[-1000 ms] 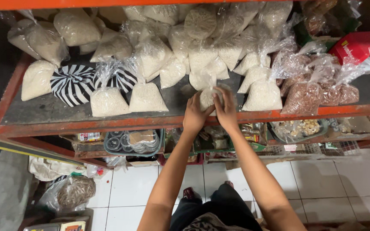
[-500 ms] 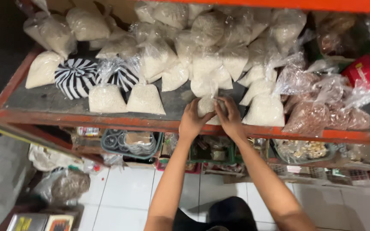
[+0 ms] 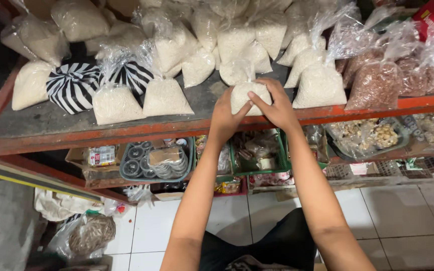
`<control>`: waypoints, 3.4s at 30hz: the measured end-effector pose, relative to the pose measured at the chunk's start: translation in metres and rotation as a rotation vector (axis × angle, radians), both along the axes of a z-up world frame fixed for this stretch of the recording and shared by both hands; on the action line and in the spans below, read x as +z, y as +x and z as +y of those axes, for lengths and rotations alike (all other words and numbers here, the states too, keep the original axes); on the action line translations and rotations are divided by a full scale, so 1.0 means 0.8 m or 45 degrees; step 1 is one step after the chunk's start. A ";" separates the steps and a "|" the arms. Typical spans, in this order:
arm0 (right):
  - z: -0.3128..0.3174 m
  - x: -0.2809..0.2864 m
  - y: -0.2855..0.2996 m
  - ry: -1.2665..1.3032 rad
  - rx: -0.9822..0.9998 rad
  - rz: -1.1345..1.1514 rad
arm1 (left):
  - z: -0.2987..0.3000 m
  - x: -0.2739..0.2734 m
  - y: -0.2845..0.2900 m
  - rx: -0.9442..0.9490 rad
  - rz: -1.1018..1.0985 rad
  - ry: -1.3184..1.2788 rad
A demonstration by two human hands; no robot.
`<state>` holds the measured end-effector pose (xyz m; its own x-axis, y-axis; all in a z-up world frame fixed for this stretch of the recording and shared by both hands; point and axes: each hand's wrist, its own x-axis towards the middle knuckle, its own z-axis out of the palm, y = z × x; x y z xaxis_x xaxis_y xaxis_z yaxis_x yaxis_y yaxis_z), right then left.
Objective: The person moves and arranges various plastic bags containing white and brown grains on store shelves by hand, touching the bags one at a time and smoothing them out.
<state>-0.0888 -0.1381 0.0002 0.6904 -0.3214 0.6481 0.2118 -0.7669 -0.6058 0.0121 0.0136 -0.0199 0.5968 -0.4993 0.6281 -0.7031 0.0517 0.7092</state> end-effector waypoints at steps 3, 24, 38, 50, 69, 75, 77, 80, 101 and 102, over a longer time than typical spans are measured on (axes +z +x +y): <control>0.001 0.004 -0.003 0.172 0.027 0.096 | 0.000 -0.001 0.000 0.015 -0.018 0.005; -0.046 -0.002 -0.015 -0.162 -0.266 -0.089 | -0.014 0.004 0.031 0.328 0.085 0.042; -0.028 0.052 0.164 0.203 -0.559 0.375 | -0.009 0.001 0.009 0.352 -0.105 0.115; -0.029 0.043 0.163 0.029 -0.579 0.313 | 0.000 0.016 0.004 0.379 0.024 0.033; -0.016 0.055 0.131 -0.015 -0.225 0.157 | 0.001 0.000 0.019 0.432 0.140 -0.183; 0.032 0.107 0.058 0.534 0.411 0.609 | 0.011 0.023 0.013 0.133 0.434 -0.603; 0.023 0.094 0.054 0.513 0.579 0.739 | 0.018 0.027 0.013 0.150 0.312 -0.576; -0.004 0.061 0.052 0.399 0.680 0.715 | 0.026 0.031 0.012 0.303 0.126 -0.372; -0.026 0.068 0.161 -0.483 -0.300 0.275 | 0.104 0.076 0.021 0.613 0.194 0.089; -0.028 0.077 0.154 -0.205 -0.253 0.176 | 0.107 0.089 0.019 0.633 0.224 0.174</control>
<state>0.0344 -0.1609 0.0616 0.7096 -0.3600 0.6057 -0.0286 -0.8736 -0.4858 0.0277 0.0995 0.0510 0.8722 -0.2002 0.4463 -0.4892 -0.3578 0.7954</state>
